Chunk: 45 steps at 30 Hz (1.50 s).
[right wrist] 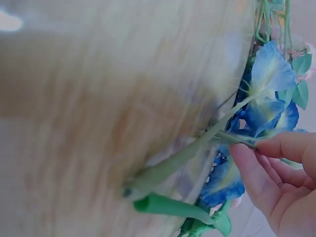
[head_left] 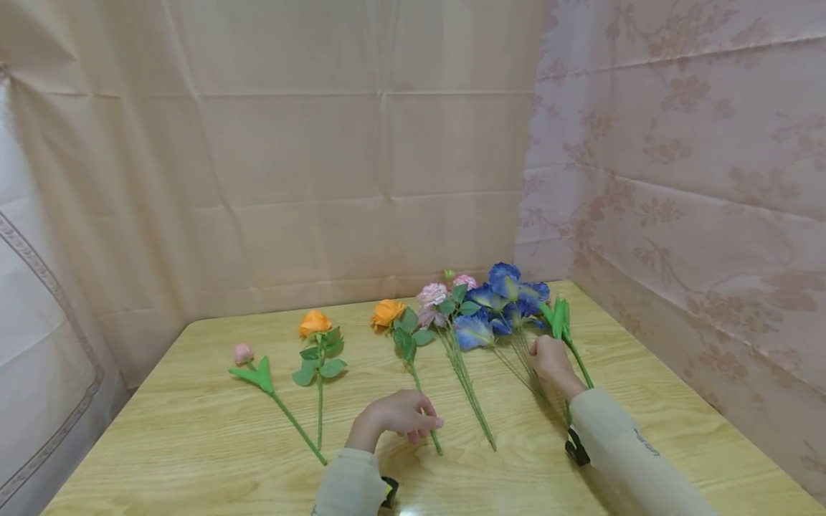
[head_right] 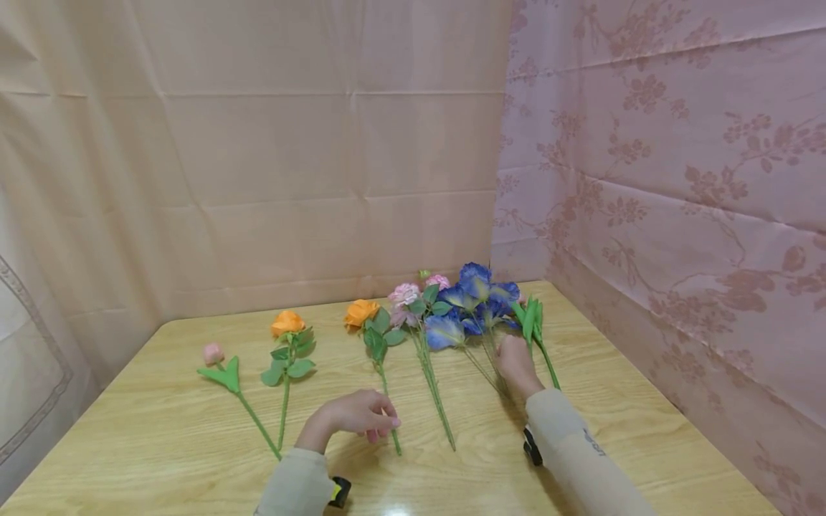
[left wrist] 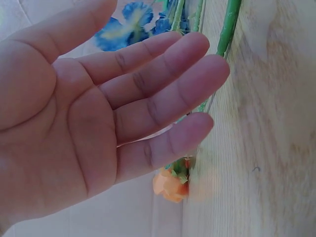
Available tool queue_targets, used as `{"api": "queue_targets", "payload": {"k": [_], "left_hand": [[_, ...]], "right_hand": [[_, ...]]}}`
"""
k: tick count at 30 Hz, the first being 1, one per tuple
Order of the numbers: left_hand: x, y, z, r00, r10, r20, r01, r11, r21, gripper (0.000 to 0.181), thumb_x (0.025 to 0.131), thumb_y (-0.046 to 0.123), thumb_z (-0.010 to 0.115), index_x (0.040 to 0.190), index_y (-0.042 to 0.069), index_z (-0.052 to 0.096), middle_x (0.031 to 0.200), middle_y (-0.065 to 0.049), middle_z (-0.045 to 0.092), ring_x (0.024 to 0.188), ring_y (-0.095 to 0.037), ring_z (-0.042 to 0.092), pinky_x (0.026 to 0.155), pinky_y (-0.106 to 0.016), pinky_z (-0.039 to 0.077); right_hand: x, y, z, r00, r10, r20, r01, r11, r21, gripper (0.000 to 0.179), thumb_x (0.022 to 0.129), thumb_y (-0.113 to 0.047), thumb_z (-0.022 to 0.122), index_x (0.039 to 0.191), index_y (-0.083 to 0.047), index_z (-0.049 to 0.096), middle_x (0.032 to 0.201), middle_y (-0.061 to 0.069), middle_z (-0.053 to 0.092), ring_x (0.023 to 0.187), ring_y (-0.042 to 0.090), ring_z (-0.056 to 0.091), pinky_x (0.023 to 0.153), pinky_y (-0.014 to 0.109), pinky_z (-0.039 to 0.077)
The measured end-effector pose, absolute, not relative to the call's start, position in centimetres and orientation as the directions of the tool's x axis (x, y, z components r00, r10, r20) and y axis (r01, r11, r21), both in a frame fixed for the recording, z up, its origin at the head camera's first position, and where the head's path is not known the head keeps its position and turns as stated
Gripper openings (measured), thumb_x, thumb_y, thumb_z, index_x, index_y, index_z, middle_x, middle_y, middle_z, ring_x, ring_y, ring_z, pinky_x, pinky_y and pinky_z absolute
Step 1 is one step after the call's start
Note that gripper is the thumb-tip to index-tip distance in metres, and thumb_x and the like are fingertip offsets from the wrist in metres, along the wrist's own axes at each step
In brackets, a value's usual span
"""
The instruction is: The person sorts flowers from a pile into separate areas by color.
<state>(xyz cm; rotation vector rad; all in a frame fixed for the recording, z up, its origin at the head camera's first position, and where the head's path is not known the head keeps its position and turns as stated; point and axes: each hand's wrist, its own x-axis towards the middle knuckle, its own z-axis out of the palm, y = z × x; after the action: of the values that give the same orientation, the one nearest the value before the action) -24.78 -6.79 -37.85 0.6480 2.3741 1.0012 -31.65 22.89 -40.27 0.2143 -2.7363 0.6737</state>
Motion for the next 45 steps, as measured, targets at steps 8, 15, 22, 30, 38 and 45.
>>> {"api": "queue_targets", "payload": {"k": [8, 15, 22, 30, 38, 45], "left_hand": [[-24.8, -6.7, -38.1, -0.769, 0.588, -0.251, 0.234, 0.624, 0.746, 0.017, 0.088, 0.022, 0.058, 0.087, 0.006, 0.061, 0.073, -0.006, 0.06, 0.064, -0.024, 0.06, 0.061, -0.04, 0.047], [-24.9, -6.7, -38.3, -0.771, 0.586, -0.249, 0.246, 0.635, 0.733, 0.017, 0.088, 0.023, 0.058, 0.087, 0.007, 0.062, 0.072, -0.005, 0.06, 0.063, -0.021, 0.06, 0.06, -0.038, 0.047], [-24.7, -6.8, -38.2, -0.776, 0.582, -0.245, 0.248, 0.638, 0.729, 0.017, 0.087, 0.023, 0.058, 0.086, 0.006, 0.062, 0.072, -0.005, 0.06, 0.063, -0.021, 0.059, 0.06, -0.037, 0.048], [-24.8, -6.8, -38.3, -0.778, 0.58, -0.242, 0.241, 0.631, 0.738, 0.016, 0.087, 0.022, 0.059, 0.086, 0.006, 0.062, 0.072, -0.006, 0.06, 0.062, -0.022, 0.06, 0.059, -0.037, 0.047], [-24.8, -6.9, -38.3, -0.78, 0.579, -0.238, 0.254, 0.641, 0.724, 0.017, 0.087, 0.022, 0.059, 0.087, 0.005, 0.062, 0.071, -0.006, 0.06, 0.062, -0.023, 0.06, 0.058, -0.036, 0.047], [-24.8, -7.0, -38.3, -0.788, 0.572, -0.23, 0.261, 0.648, 0.716, 0.018, 0.087, 0.022, 0.059, 0.088, 0.005, 0.061, 0.071, -0.006, 0.06, 0.061, -0.023, 0.059, 0.055, -0.035, 0.045]], "right_hand": [[-31.9, 22.7, -40.1, -0.941, -0.078, 0.328, -0.22, 0.881, -0.42, 0.037, 0.063, 0.012, 0.052, 0.048, -0.013, 0.029, 0.045, -0.005, 0.022, 0.042, 0.011, 0.026, 0.044, 0.026, 0.024], [-34.2, 24.7, -43.3, -0.898, -0.185, 0.398, -0.351, 0.848, -0.396, 0.024, 0.06, 0.006, 0.052, 0.051, -0.016, 0.052, 0.053, -0.006, 0.046, 0.05, 0.012, 0.041, 0.048, 0.027, 0.036], [-32.1, 23.0, -40.7, -0.953, -0.126, 0.277, -0.24, 0.872, -0.428, 0.028, 0.06, 0.01, 0.052, 0.046, -0.011, 0.04, 0.046, -0.005, 0.032, 0.041, 0.011, 0.033, 0.042, 0.024, 0.03], [-31.1, 22.5, -40.0, -0.972, -0.057, 0.226, -0.154, 0.887, -0.436, 0.043, 0.067, -0.002, 0.06, 0.048, -0.018, 0.025, 0.048, -0.008, 0.015, 0.041, 0.005, 0.016, 0.042, 0.018, 0.014], [-30.9, 21.9, -39.6, -0.993, 0.025, 0.114, -0.026, 0.905, -0.424, 0.042, 0.077, -0.013, 0.064, 0.053, -0.016, 0.029, 0.053, -0.004, 0.021, 0.047, 0.011, 0.02, 0.044, 0.023, 0.017], [-30.5, 20.9, -39.1, -0.992, -0.026, 0.125, -0.07, 0.929, -0.363, 0.02, 0.08, -0.016, 0.065, 0.066, -0.005, 0.056, 0.061, 0.0, 0.048, 0.05, 0.011, 0.037, 0.046, 0.027, 0.033]]}}
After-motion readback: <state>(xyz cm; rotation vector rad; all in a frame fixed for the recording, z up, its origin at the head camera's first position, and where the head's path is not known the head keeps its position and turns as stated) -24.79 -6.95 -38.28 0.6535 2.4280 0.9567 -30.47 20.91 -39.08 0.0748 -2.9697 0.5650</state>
